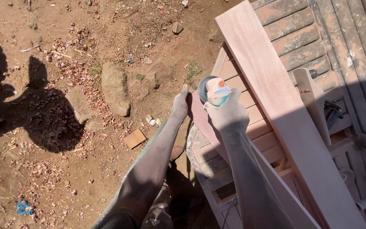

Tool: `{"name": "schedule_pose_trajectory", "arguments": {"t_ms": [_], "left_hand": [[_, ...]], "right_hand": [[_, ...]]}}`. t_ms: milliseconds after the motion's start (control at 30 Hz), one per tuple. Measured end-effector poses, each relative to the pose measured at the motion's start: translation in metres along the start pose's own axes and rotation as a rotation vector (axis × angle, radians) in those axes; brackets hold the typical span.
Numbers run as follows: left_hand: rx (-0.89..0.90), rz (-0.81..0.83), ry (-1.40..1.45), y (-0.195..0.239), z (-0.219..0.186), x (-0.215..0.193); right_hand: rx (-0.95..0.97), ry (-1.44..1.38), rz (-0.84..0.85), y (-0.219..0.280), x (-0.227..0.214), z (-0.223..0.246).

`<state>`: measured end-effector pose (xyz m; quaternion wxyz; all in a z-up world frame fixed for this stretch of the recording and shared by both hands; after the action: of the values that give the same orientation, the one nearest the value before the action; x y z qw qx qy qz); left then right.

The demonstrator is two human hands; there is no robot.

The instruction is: Sanding the surfaces and edges of long wooden planks using a power orbital sander in an outdoor workshop.

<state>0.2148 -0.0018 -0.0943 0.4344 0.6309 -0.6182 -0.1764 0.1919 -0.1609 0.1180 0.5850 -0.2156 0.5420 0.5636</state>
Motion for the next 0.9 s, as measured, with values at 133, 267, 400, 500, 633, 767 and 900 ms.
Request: {"name": "schedule_pose_trajectory", "arguments": {"t_ms": [133, 267, 400, 500, 633, 767, 900], "left_hand": [[0.059, -0.044, -0.061, 0.001, -0.002, -0.002], [0.048, -0.065, -0.124, 0.003, -0.001, -0.006], [0.079, -0.091, -0.129, 0.02, -0.014, -0.001], [0.093, -0.079, -0.131, 0.011, -0.008, -0.006], [0.124, -0.106, -0.161, 0.023, -0.022, -0.003], [0.057, -0.064, -0.14, 0.004, -0.011, -0.013], [0.143, -0.06, -0.184, -0.03, -0.011, -0.033]], "right_hand": [[-0.027, -0.056, -0.008, 0.025, -0.018, -0.005], [0.091, -0.039, 0.031, 0.063, -0.031, -0.037], [0.204, -0.123, -0.035, 0.11, -0.039, -0.096], [0.339, -0.179, -0.074, 0.154, -0.047, -0.152], [0.553, -0.202, -0.141, 0.224, -0.035, -0.264], [0.759, -0.256, -0.233, 0.298, -0.051, -0.339], [0.984, -0.23, -0.373, 0.371, -0.078, -0.395]]}}
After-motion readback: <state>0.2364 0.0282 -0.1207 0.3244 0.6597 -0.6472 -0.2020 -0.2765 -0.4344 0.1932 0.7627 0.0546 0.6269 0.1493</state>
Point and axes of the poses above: each hand's wrist, its own y-axis away from the middle knuckle, its own x-axis out of the palm, z = x × y, the point moved 9 cm from there along -y, towards the middle knuckle, and after that the axes turned 15 degrees about -x, right-handed, at the moved point
